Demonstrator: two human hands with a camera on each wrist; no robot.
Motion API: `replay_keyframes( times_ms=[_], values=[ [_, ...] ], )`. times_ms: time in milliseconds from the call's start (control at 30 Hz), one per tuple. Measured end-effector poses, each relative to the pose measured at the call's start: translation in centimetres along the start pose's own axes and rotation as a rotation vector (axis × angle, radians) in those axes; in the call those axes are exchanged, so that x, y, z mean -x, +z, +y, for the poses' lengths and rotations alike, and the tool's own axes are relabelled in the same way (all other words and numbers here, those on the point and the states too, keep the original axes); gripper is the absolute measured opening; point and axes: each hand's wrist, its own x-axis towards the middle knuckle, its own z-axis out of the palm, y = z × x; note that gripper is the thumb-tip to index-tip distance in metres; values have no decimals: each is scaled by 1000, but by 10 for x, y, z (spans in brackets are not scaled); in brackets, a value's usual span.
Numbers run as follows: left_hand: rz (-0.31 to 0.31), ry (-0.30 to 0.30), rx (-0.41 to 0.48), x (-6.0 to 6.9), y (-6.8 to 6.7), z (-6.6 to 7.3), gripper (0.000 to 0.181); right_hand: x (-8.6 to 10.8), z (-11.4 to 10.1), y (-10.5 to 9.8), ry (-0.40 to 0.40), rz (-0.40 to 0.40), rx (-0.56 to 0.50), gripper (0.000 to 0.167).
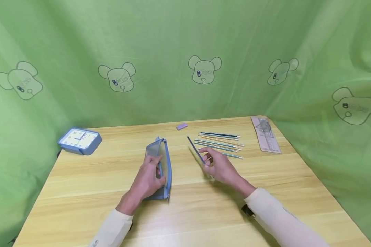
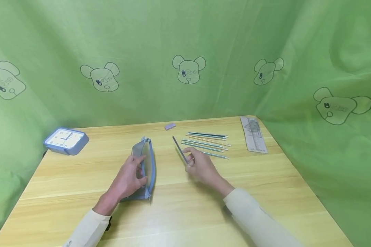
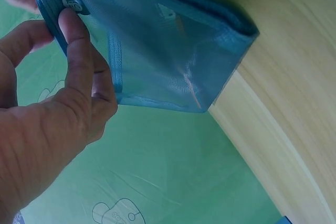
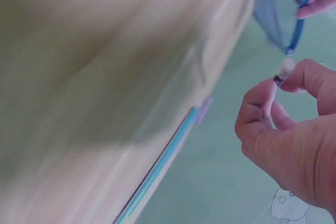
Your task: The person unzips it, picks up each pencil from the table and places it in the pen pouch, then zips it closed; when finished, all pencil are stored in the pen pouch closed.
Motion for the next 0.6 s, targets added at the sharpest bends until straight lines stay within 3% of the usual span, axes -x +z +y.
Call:
replay_keyframes(
  times_ms=[133, 333, 467, 600],
  values=[
    [0, -2, -1, 0, 1, 0, 82, -2, -16, 6, 27, -53, -186, 55],
    [12, -6, -8, 0, 1, 0, 83, -3, -37, 27, 70, -230, -424, 49],
    [22, -1, -6, 0, 2, 0, 84, -4, -48, 42, 87, -295, -496, 48],
    [29, 9, -1, 0, 2, 0, 85, -9, -56, 54, 111, -294, -511, 43]
  ],
)
